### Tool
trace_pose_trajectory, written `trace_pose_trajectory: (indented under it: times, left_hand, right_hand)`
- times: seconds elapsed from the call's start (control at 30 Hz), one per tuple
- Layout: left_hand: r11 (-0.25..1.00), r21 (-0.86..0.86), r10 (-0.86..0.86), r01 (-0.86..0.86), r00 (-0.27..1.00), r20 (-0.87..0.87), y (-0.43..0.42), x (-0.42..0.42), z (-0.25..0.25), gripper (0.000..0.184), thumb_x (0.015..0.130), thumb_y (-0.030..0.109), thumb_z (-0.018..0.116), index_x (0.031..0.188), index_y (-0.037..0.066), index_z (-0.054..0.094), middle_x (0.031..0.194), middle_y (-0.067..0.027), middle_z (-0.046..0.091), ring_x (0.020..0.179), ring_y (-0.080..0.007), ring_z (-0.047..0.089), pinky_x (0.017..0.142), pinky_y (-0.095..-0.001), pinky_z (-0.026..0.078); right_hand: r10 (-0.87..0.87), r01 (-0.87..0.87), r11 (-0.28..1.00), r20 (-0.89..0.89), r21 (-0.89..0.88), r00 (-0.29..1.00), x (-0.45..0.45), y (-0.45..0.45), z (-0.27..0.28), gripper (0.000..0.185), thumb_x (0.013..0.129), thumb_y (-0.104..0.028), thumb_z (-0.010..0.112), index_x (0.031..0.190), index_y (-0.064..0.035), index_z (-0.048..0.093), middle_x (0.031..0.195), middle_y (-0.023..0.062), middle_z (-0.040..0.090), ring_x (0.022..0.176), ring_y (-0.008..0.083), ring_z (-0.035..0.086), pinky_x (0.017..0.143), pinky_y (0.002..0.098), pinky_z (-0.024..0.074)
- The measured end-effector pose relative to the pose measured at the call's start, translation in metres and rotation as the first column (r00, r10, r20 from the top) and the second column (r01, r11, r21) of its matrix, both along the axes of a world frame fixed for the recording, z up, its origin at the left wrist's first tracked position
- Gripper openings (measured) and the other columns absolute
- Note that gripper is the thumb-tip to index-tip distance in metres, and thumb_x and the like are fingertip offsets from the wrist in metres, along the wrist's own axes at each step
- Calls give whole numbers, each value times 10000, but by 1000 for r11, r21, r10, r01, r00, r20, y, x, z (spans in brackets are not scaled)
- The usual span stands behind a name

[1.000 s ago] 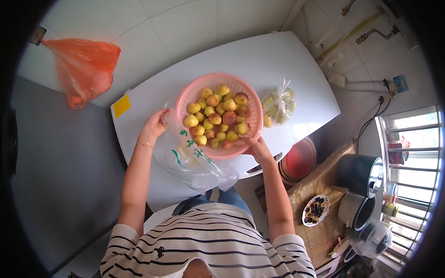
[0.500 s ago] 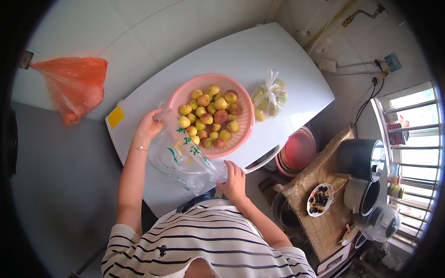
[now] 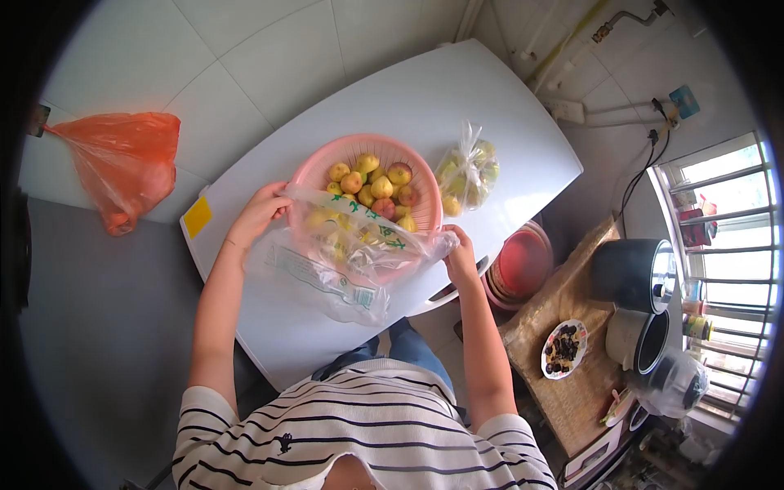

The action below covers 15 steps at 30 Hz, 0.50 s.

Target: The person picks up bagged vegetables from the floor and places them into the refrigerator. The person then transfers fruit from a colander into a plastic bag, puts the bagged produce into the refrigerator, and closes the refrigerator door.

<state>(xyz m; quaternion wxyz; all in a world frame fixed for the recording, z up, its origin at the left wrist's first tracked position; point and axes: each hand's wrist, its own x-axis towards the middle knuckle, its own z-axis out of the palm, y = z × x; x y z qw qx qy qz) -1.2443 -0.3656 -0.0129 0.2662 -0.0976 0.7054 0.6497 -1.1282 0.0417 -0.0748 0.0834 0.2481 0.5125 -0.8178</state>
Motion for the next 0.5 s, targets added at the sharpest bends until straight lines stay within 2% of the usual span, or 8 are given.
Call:
trace_pose_trajectory:
  times: [0.03, 0.1, 0.17, 0.3, 0.37, 0.4, 0.47, 0.5]
  left_hand:
    - [998, -2, -60, 60, 998, -11, 1, -5, 0, 467, 844, 28, 561, 1297, -36, 467, 864, -49, 598, 691, -73, 505, 638, -234, 435]
    - [993, -6, -121, 120, 992, -24, 5, -13, -4, 408, 864, 60, 565, 1256, -36, 507, 831, -32, 587, 681, -64, 498, 630, -232, 433]
    - [984, 176, 22, -20, 1000, -5, 9, -20, -9, 277, 914, 185, 582, 1113, -6, 594, 779, 11, 566, 660, -51, 480, 611, -216, 409]
    - [985, 162, -46, 52, 998, -41, 9, -43, -25, 285, 936, 296, 586, 1010, 23, 627, 803, 29, 571, 699, -43, 483, 624, -217, 412]
    - [980, 32, -192, 198, 972, -132, 14, -51, -17, 316, 945, 343, 573, 929, 33, 630, 835, 23, 582, 729, -45, 486, 642, -216, 413]
    - [980, 32, -191, 197, 972, -136, 15, -52, -13, 316, 945, 343, 573, 929, 33, 630, 835, 23, 582, 729, -45, 486, 642, -216, 413]
    - [998, 63, 3, 6, 992, -129, 17, -50, -3, 339, 947, 340, 571, 991, 10, 633, 860, 10, 603, 756, -55, 514, 681, -225, 429]
    - [998, 63, 2, 6, 992, -129, 17, -48, 4, 339, 947, 340, 571, 991, 10, 633, 860, 10, 603, 756, -55, 514, 681, -225, 429]
  right_hand:
    - [2, -2, 1000, -3, -1, 1000, -10, 0, 0, 139, 875, 16, 469, 978, -22, 555, 868, 47, 618, 742, 124, 610, 653, 237, 516]
    - [2, -3, 999, -13, -43, 1000, -28, -1, -1, 206, 943, -138, 488, 1092, -10, 553, 930, 50, 617, 796, 126, 607, 691, 245, 514]
    - [16, -19, 995, -29, -98, 999, -46, -2, -4, 420, 983, -343, 495, 1218, 4, 527, 998, 50, 611, 851, 120, 590, 721, 254, 502]
    - [74, -78, 996, -102, -34, 992, -67, -4, 7, 365, 958, -300, 555, 1162, 2, 557, 960, 36, 618, 817, 109, 584, 706, 240, 488]
    - [274, -261, 960, -166, 100, 947, -75, 1, 5, 291, 919, -235, 619, 1093, -5, 585, 903, 17, 621, 765, 95, 577, 676, 225, 473]
    - [275, -261, 960, -170, 102, 946, -76, 0, 13, 291, 919, -235, 619, 1093, -5, 585, 903, 17, 621, 765, 95, 577, 676, 225, 473]
    - [280, -254, 959, -262, 128, 923, -74, -2, 39, 219, 887, -172, 650, 1027, -10, 603, 852, 0, 621, 731, 79, 568, 656, 219, 466]
    - [308, -264, 947, -285, 180, 908, -76, 3, 44, 203, 895, -165, 636, 1017, -6, 608, 844, -12, 616, 732, 57, 546, 641, 216, 452]
